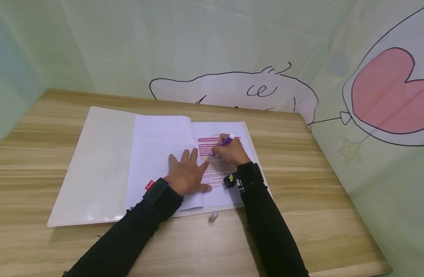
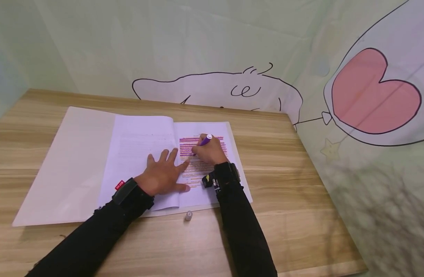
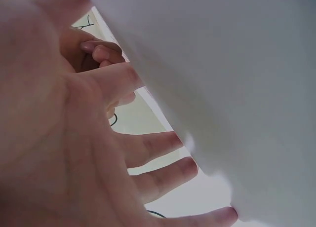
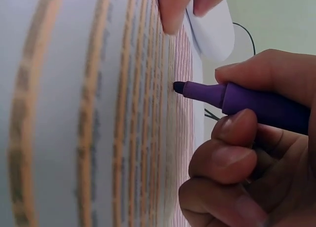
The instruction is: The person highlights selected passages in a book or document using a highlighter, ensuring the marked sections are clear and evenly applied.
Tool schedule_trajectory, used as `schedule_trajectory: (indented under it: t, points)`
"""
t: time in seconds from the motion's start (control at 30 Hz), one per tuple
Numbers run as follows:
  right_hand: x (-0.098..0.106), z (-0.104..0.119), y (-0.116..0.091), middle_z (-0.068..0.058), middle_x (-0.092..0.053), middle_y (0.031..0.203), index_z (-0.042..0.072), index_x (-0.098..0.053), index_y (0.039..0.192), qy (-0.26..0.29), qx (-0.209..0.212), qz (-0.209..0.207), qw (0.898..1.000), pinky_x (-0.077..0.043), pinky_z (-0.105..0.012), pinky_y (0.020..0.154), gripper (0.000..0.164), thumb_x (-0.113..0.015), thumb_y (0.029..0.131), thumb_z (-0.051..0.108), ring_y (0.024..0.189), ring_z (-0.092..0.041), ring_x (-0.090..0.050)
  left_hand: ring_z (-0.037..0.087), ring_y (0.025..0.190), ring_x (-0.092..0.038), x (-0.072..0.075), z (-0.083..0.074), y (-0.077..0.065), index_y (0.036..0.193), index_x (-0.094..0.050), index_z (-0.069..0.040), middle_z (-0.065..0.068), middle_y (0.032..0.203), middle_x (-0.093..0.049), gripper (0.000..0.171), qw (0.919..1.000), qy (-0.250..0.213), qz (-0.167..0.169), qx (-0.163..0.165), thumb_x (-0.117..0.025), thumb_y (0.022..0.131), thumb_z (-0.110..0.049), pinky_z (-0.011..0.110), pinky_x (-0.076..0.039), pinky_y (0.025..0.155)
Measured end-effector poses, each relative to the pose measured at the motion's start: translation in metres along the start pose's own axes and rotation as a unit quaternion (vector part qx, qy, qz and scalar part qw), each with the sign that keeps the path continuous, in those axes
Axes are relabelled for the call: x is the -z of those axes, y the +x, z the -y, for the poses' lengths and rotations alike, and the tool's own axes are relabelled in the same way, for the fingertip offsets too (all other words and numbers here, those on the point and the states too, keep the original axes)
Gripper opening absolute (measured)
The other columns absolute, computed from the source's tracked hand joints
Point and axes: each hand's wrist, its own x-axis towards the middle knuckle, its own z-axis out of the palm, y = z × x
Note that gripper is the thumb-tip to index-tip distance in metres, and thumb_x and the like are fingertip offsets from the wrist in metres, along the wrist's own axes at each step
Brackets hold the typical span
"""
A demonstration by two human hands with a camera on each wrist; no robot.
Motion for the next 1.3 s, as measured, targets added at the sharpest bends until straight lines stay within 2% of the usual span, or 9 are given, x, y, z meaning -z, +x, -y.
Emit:
schedule_trajectory:
  t: [0.23, 0.43, 0.63, 0.87, 1.3]
  points:
    - [0.002, 0.000, 0.001, 0.000, -0.054, 0.062, 0.013, -0.051, 0.068, -0.020, 0.022, -0.006, 1.000, -0.030, -0.025, 0.044, 0.022, -0.070, 0.079, 0.007, 0.053, -0.014, -0.044, 0.044, 0.141, -0.027, 0.000, 0.000, 0.000, 0.154, -0.037, -0.024, 0.024, 0.160, -0.023, 0.088, 1.0000, -0.001, -0.002, 0.001, -0.064, 0.082, -0.068, 0.075, -0.029, 0.106]
    - [0.005, -0.002, 0.000, 0.000, -0.054, 0.063, 0.014, -0.050, 0.067, -0.005, 0.004, -0.004, 1.000, -0.030, -0.024, 0.043, 0.025, -0.071, 0.078, 0.007, 0.052, -0.014, -0.044, 0.044, 0.140, -0.028, 0.000, 0.000, 0.000, 0.154, -0.037, -0.024, 0.024, 0.160, -0.024, 0.088, 1.0000, 0.002, -0.003, 0.002, -0.064, 0.082, -0.068, 0.075, -0.030, 0.106]
    - [0.007, -0.005, 0.001, 0.000, -0.054, 0.063, 0.015, -0.050, 0.067, 0.002, 0.009, 0.003, 1.000, -0.030, -0.025, 0.044, 0.025, -0.071, 0.077, 0.007, 0.053, -0.014, -0.045, 0.044, 0.141, -0.027, 0.000, 0.000, 0.000, 0.153, -0.038, -0.024, 0.024, 0.160, -0.024, 0.088, 1.0000, 0.000, -0.004, 0.003, -0.064, 0.082, -0.068, 0.075, -0.030, 0.106]
    - [0.012, -0.006, 0.001, 0.000, -0.051, 0.063, 0.015, -0.049, 0.067, 0.011, -0.028, 0.005, 1.000, -0.027, -0.024, 0.042, 0.026, -0.072, 0.078, 0.007, 0.051, -0.013, -0.040, 0.044, 0.140, -0.027, 0.000, -0.001, 0.000, 0.154, -0.037, -0.024, 0.025, 0.160, -0.024, 0.088, 1.0000, 0.000, -0.003, 0.001, -0.064, 0.082, -0.068, 0.075, -0.030, 0.107]
    - [0.016, -0.011, 0.000, 0.000, -0.052, 0.064, 0.015, -0.049, 0.067, 0.017, -0.025, 0.007, 1.000, -0.029, -0.026, 0.046, 0.026, -0.072, 0.077, 0.007, 0.056, -0.015, -0.043, 0.044, 0.141, -0.026, 0.001, -0.001, 0.000, 0.154, -0.037, -0.024, 0.025, 0.160, -0.023, 0.088, 1.0000, -0.002, 0.001, 0.003, -0.064, 0.082, -0.068, 0.075, -0.029, 0.107]
